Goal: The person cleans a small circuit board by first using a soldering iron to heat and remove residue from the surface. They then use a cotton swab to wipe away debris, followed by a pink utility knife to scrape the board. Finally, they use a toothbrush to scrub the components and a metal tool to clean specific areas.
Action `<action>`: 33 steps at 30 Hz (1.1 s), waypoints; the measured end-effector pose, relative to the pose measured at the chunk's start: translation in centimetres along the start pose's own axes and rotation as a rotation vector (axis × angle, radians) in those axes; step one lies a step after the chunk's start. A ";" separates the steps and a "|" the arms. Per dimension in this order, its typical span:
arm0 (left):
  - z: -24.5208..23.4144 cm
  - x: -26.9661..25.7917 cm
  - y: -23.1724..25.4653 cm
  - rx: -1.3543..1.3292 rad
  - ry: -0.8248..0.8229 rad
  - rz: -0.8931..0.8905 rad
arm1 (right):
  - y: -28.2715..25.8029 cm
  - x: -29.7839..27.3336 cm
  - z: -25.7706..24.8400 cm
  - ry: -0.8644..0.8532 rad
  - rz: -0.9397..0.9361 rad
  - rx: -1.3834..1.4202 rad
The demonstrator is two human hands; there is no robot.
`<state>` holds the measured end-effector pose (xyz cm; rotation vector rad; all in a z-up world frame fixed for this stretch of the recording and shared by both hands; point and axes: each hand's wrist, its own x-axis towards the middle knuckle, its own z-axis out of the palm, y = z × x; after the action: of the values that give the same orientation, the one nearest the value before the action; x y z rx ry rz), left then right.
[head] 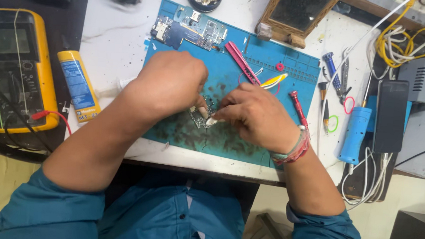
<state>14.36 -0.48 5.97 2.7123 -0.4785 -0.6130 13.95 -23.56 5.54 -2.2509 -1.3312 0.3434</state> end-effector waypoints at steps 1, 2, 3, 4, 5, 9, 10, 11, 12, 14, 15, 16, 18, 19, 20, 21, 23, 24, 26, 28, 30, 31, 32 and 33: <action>0.1 -0.1 0.1 0.015 0.013 -0.022 | 0.2 -0.1 0.1 -0.002 0.032 -0.014; 0.3 -0.5 0.1 0.026 0.022 -0.050 | 0.3 -0.1 0.3 -0.013 0.013 0.012; 0.6 -1.0 0.2 0.022 0.107 -0.025 | 0.3 -0.2 0.5 -0.025 -0.007 0.039; 0.6 -1.1 0.2 0.026 0.199 0.004 | 0.4 0.0 0.4 -0.028 -0.030 0.058; 0.5 -1.2 0.2 0.030 0.292 0.032 | 0.4 0.1 0.3 -0.032 -0.031 0.066; 1.2 -1.1 -0.2 0.130 0.326 -0.037 | -0.4 0.7 -0.2 0.001 0.018 0.035; 1.5 -1.1 -0.4 0.140 0.366 -0.030 | -0.5 0.8 -0.3 0.013 0.034 0.007; 1.8 -1.0 -0.5 0.150 0.407 -0.023 | -0.8 0.9 -0.3 -0.022 0.009 0.019; 1.7 -0.8 -0.8 0.141 0.413 -0.020 | -0.9 1.2 -0.4 -0.043 -0.019 0.026; 1.8 -0.6 -1.3 0.119 0.418 -0.015 | -0.8 1.5 -0.4 -0.061 -0.035 0.038; 1.9 -0.7 -1.5 0.119 0.443 0.003 | -0.7 1.4 -0.4 -0.058 -0.022 0.043; 2.1 -0.7 -1.6 0.114 0.469 0.027 | -0.6 1.1 -0.3 -0.056 -0.003 0.046; 2.5 -0.8 -1.7 0.098 0.494 0.053 | -0.5 0.6 -0.2 -0.044 -0.008 0.038; 2.5 -0.7 -1.7 0.087 0.493 0.056 | -0.4 0.4 -0.2 -0.036 -0.012 0.030; 2.5 -0.7 -1.7 0.082 0.491 0.063 | -0.3 0.4 -0.2 -0.042 -0.029 0.036; 2.4 -0.6 -1.8 0.076 0.499 0.069 | -0.1 0.4 -0.2 -0.048 -0.047 0.042; 2.5 -0.7 -1.7 0.058 0.503 0.084 | -0.3 0.5 -0.1 -0.042 -0.034 0.031; 2.5 -0.7 -1.6 0.066 0.429 0.059 | -0.4 0.7 -0.2 -0.032 -0.011 0.006; 2.4 -0.5 -1.4 0.086 0.283 0.009 | -0.7 1.0 -0.4 -0.023 -0.015 -0.015; 2.0 -0.3 -1.3 0.077 0.209 -0.018 | -0.9 1.2 -0.5 -0.021 -0.069 -0.001; 1.6 -0.2 -1.3 0.074 0.167 -0.024 | -0.7 1.1 -0.4 -0.024 -0.014 0.011; 1.6 -0.3 -1.4 0.071 0.164 -0.016 | -0.6 0.9 -0.2 -0.027 0.015 0.020; 1.6 -0.3 -1.4 0.063 0.168 -0.013 | -0.4 0.7 -0.1 -0.028 -0.006 0.024; 1.6 -0.3 -1.4 0.049 0.179 -0.001 | -0.2 0.4 0.1 -0.030 -0.028 0.027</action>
<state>13.70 0.53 4.16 2.7809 -0.4518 -0.3581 13.91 -23.08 5.60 -2.2109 -1.3632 0.3847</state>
